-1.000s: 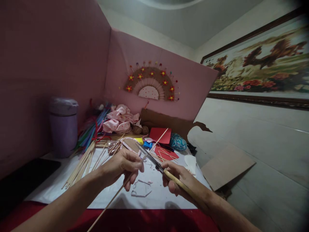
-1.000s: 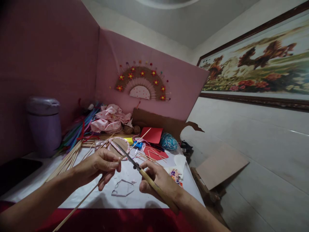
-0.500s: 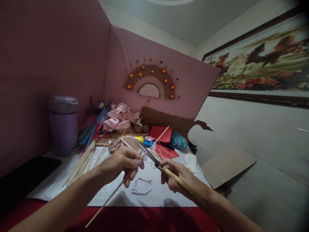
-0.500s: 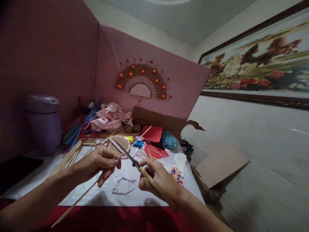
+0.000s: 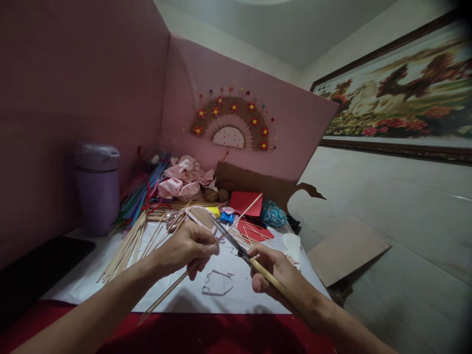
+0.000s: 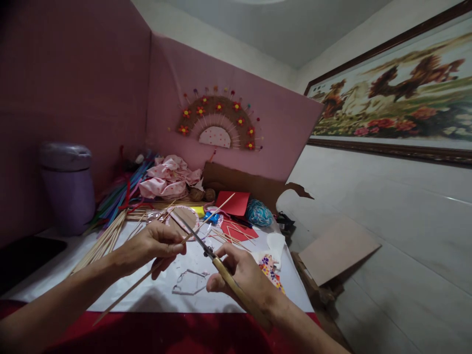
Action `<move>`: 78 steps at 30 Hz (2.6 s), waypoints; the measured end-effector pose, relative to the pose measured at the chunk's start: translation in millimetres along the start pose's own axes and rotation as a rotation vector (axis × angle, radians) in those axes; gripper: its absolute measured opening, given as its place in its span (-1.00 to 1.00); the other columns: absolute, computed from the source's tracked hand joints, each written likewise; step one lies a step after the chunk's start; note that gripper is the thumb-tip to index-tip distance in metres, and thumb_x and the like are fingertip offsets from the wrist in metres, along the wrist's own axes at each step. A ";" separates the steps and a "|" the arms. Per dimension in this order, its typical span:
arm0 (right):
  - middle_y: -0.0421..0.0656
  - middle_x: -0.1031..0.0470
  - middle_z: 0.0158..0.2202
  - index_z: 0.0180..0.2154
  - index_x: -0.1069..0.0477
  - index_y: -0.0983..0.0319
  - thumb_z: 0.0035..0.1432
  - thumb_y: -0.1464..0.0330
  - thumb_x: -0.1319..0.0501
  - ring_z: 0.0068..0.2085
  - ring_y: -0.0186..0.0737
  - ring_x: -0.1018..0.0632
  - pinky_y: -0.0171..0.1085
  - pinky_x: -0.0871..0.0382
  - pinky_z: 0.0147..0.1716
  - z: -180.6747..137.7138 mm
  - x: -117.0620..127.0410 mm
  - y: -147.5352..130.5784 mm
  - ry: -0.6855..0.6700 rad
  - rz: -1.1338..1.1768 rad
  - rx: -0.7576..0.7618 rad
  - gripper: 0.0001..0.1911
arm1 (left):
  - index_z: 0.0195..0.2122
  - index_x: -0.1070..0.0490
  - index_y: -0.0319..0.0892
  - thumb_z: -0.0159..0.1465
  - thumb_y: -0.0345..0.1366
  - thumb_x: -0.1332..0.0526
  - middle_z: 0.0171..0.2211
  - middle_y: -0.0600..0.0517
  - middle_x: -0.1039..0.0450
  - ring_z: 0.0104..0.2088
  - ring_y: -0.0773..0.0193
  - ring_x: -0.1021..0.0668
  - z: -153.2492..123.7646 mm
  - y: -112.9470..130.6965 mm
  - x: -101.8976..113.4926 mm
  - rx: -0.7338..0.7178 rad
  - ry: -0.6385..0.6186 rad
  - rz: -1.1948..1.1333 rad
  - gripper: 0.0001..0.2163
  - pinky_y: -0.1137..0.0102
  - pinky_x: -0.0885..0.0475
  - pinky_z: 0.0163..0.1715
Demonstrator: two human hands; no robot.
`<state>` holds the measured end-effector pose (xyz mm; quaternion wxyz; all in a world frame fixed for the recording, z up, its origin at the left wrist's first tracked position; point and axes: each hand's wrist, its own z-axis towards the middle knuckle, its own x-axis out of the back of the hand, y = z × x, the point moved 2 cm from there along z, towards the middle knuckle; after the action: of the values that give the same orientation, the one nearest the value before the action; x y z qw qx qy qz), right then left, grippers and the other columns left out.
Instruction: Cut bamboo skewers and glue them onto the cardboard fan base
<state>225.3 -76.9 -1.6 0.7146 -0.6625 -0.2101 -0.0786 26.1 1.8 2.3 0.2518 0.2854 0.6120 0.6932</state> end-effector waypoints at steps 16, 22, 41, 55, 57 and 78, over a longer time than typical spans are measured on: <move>-0.28 -0.33 -0.63 -0.37 -0.30 0.24 -0.22 -0.02 -0.35 -0.55 -0.34 -0.32 -0.37 -0.11 -0.57 5.0 -8.8 -0.9 0.177 -0.099 0.040 -0.47 | -0.56 -0.33 -0.22 0.24 -0.32 -0.01 -0.63 0.07 -0.29 -0.58 0.41 -0.28 -4.8 -5.6 -13.5 -0.331 0.636 0.835 -0.75 0.44 -0.10 -0.52; -0.33 -0.25 -0.64 -0.34 -0.29 0.23 -0.19 -0.01 -0.34 -0.57 -0.39 -0.25 -0.38 -0.06 -0.59 3.6 -16.3 2.8 0.167 -0.060 0.097 -0.48 | -0.64 -0.23 -0.22 0.18 -0.22 -0.09 -0.71 0.15 -0.09 -0.64 0.46 -0.15 -5.1 -0.3 -13.6 -0.192 0.533 0.360 -0.72 0.49 -0.03 -0.63; -0.35 -0.24 -0.65 -0.39 -0.27 0.23 -0.19 0.12 -0.39 -0.57 -0.41 -0.19 -0.40 -0.04 -0.59 0.0 -21.8 -0.7 0.240 -0.020 0.042 -0.56 | -0.46 -0.40 -0.21 0.21 -0.34 -0.08 -0.52 -0.02 -0.44 -0.45 0.32 -0.47 -5.0 -10.2 -14.2 -0.630 0.689 0.811 -0.84 0.44 -0.30 -0.41; -0.32 -0.29 -0.60 -0.30 -0.27 0.22 -0.20 -0.01 -0.35 -0.57 -0.40 -0.25 -0.38 -0.08 -0.59 -2.6 -24.2 11.2 0.159 0.032 0.081 -0.45 | -0.54 -0.23 -0.19 0.05 -0.19 -0.23 -0.77 0.18 -0.20 -0.79 0.51 -0.12 3.3 -3.3 -1.2 -0.033 0.316 -0.079 -0.78 0.55 0.06 -0.78; -0.32 -0.28 -0.62 -0.33 -0.27 0.22 -0.24 -0.02 -0.35 -0.58 -0.40 -0.24 -0.38 -0.08 -0.60 -3.6 -22.7 9.2 0.169 0.019 0.064 -0.44 | -0.52 -0.20 -0.18 0.03 -0.16 -0.24 -0.77 0.18 -0.22 -0.81 0.53 -0.07 5.6 -7.1 -1.5 0.055 0.225 -0.200 -0.76 0.56 0.13 -0.80; -0.33 -0.27 -0.63 -0.32 -0.27 0.22 -0.21 -0.01 -0.34 -0.58 -0.39 -0.23 -0.39 -0.06 -0.60 -4.6 -24.4 7.7 0.173 0.040 0.071 -0.46 | -0.57 -0.21 -0.19 -0.05 -0.19 -0.30 -0.79 0.19 -0.20 -0.84 0.57 -0.04 3.1 -4.1 -1.0 0.123 0.227 -0.318 -0.73 0.57 0.17 -0.83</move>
<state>207.3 -84.6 -18.7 0.7546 -0.6315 -0.1372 -0.1138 29.0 3.7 -1.5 0.2694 0.1200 0.7151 0.6337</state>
